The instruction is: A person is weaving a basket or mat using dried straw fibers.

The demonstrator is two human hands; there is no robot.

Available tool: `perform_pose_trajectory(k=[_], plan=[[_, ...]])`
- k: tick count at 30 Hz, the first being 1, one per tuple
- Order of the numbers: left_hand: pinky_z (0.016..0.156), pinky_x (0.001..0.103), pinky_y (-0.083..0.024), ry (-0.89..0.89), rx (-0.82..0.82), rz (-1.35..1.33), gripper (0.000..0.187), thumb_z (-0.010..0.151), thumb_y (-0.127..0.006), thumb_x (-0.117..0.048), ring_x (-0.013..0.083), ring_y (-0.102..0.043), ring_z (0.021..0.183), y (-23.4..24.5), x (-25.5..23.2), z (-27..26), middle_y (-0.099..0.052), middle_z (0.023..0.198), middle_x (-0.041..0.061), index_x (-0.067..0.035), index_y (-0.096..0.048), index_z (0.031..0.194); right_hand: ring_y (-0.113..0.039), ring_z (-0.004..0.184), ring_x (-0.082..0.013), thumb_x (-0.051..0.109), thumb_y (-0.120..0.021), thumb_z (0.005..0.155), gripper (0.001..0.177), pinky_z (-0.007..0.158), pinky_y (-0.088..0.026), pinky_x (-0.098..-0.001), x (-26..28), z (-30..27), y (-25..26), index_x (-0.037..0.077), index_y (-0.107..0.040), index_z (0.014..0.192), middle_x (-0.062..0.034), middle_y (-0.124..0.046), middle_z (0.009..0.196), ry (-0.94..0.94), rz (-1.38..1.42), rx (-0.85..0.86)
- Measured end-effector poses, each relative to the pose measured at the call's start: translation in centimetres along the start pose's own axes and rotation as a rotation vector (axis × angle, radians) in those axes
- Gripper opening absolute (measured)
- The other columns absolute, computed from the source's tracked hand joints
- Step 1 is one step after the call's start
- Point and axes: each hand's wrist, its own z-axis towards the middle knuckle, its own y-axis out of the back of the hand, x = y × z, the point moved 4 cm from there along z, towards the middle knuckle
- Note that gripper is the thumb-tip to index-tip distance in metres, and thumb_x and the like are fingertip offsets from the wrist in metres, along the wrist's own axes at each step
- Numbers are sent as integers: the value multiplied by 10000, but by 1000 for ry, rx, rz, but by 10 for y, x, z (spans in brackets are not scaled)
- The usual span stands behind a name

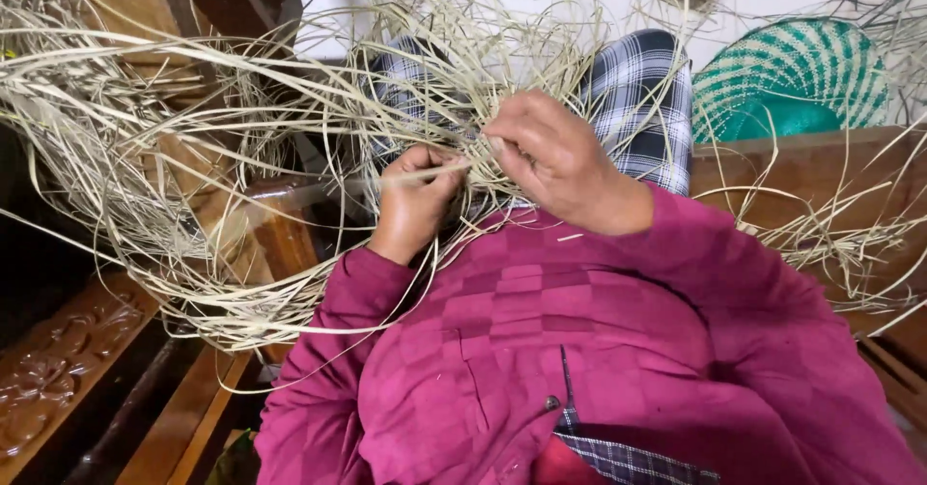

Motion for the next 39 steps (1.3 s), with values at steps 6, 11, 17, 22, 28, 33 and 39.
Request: perform_pose_trajectory(k=[6,11,17,22,28,33,39], plan=[[541,211,-492,-80,102,-126,212,878,-838,-109,76,-606,619,1,9,13,-689,668,55,-45,-681,751,-616,779,-253,146,-545,1033,184,686,-557,-389,47,2,-22,32,-668,1107,-110,-594,927,194,36,-19],[595,238,-505,279,204,-316,198,968,-726,-114,64,-583,605,15,45,16,-702,710,25,-54,-703,781,-641,845,-301,160,-439,1075,245,704,-555,-400,37,-30,-82,43,-649,1031,-134,-605,929,505,-83,72],[610,251,-528,309,294,-382,195,978,-734,-143,71,-626,640,12,32,11,-749,769,71,-32,-732,818,-629,866,-281,167,-452,1067,233,721,-541,-377,32,-31,-91,59,-649,1003,-121,-600,926,525,-169,77],[759,332,-576,165,318,-177,98,893,-808,-71,99,-660,812,16,1,15,-782,924,108,-1,-775,952,-622,845,-286,167,-483,1055,195,717,-523,-378,38,-26,-85,68,-639,992,-117,-606,904,520,-139,118],[783,349,-601,77,187,-62,83,928,-780,-74,124,-672,811,23,-12,14,-754,875,93,4,-755,912,-655,883,-299,192,-448,1076,257,747,-554,-426,27,-21,-55,69,-672,1052,-113,-640,935,396,-47,107],[769,330,-572,44,153,-48,82,958,-741,-74,102,-617,803,17,-28,9,-730,859,42,3,-755,931,-661,789,-332,235,-580,1062,253,673,-553,-451,-17,-18,-32,6,-661,991,-135,-604,824,9,-164,224],[816,296,-535,39,153,-80,77,962,-750,-82,85,-589,804,17,-25,7,-748,851,50,-10,-777,952,-655,737,-249,147,-668,1013,132,674,-531,-364,-17,-5,-23,21,-695,986,-79,-620,783,-224,-61,311]])
